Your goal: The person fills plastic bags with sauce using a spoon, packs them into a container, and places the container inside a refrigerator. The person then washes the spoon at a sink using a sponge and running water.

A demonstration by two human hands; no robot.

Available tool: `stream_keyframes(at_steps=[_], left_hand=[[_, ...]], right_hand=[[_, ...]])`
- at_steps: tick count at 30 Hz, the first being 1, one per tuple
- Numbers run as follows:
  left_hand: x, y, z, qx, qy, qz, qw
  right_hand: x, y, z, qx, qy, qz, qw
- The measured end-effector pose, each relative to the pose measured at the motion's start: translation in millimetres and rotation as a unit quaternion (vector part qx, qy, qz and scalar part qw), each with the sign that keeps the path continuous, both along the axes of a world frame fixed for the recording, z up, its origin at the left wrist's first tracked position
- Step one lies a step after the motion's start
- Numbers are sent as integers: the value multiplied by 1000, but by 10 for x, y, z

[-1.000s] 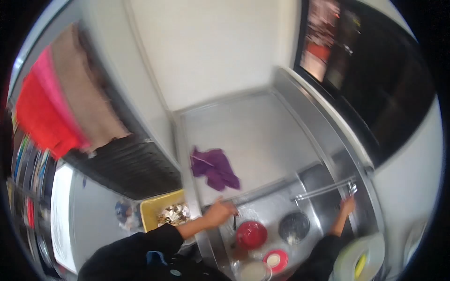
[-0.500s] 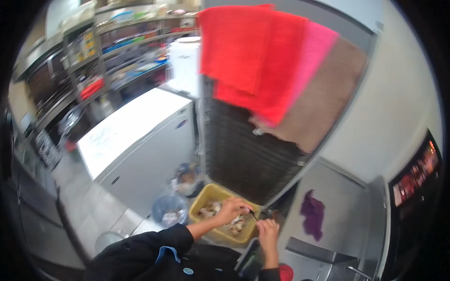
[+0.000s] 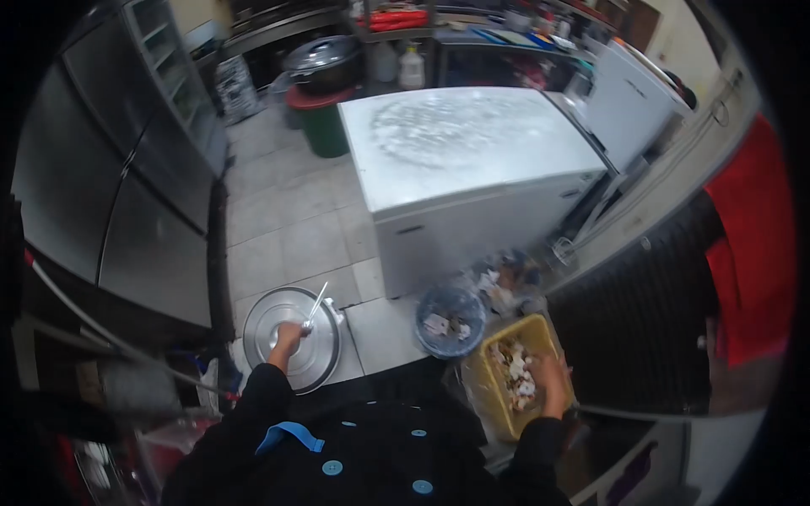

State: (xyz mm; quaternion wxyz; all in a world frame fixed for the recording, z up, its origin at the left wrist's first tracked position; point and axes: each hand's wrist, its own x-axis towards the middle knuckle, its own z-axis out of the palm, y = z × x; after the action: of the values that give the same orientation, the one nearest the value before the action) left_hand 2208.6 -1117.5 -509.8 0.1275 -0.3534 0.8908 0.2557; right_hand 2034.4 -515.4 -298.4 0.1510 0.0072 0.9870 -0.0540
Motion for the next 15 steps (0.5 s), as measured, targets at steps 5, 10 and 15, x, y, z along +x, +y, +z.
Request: stream_keyframes(at_steps=[5,10,15], left_hand=[[1969,-472,-671,353,-34,-373,857],[2167,257,-218,156,-171,-53,972],[1363,-154,-87,-50,-198,29,979]], right_hand=[[-324,-17,-702,-182,-76,6,980],[-962,-730,-413,-283,-96,-99,949],[-2786,-1871,-784,-345,326,38,879]])
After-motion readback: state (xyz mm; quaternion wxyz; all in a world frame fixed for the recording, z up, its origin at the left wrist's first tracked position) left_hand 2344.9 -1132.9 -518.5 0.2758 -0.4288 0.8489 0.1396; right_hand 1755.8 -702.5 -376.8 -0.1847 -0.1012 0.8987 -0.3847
